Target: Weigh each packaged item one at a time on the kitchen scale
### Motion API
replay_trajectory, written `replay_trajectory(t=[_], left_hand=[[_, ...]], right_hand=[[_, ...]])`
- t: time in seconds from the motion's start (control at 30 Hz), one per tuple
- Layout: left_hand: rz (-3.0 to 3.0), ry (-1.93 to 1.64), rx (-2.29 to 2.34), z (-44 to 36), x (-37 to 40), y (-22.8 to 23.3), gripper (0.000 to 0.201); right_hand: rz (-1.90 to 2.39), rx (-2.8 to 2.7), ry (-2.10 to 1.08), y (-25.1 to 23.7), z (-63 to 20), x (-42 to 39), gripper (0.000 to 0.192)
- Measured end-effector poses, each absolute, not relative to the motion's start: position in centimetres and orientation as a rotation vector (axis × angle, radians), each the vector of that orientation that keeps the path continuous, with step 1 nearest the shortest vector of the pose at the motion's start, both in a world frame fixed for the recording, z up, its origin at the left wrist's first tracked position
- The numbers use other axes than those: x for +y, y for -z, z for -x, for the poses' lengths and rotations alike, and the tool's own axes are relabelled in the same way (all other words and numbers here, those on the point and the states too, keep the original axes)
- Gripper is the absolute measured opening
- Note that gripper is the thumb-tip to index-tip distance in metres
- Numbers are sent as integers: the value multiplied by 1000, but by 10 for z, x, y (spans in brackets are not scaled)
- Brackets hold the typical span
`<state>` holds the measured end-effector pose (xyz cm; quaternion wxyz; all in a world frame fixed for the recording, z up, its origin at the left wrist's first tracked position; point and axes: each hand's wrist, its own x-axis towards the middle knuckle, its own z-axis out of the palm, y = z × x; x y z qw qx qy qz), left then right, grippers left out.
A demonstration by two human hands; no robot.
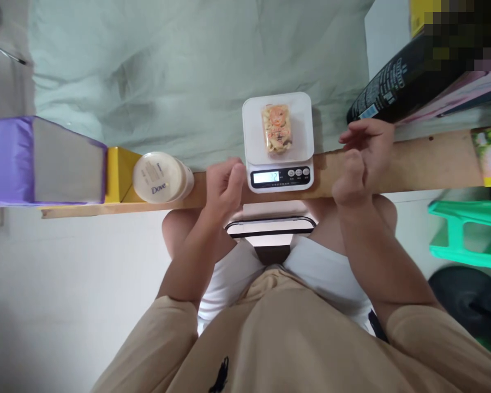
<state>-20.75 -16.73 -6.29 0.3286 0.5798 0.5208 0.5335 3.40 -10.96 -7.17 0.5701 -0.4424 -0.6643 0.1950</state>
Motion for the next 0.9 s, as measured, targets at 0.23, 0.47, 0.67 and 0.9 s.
replay_trajectory(t=[0.23,0.47,0.67,0.9], left_hand=[[-1604,-1544,1446,214,-153,89,45],[-1553,-1566,1460,211,-161,75,42],[-1595,-1552,1502,207,-162,77,51],[-1630,-1579,1622,205,-159,77,40]], right_hand=[[1176,-1602,-582,58,-22,-121,46],[1205,-1622,-589,62,-20,-120,45],[1156,-1622,-590,68,-17,-117,42],[1164,-1734,-483,72,-15,-114,38]])
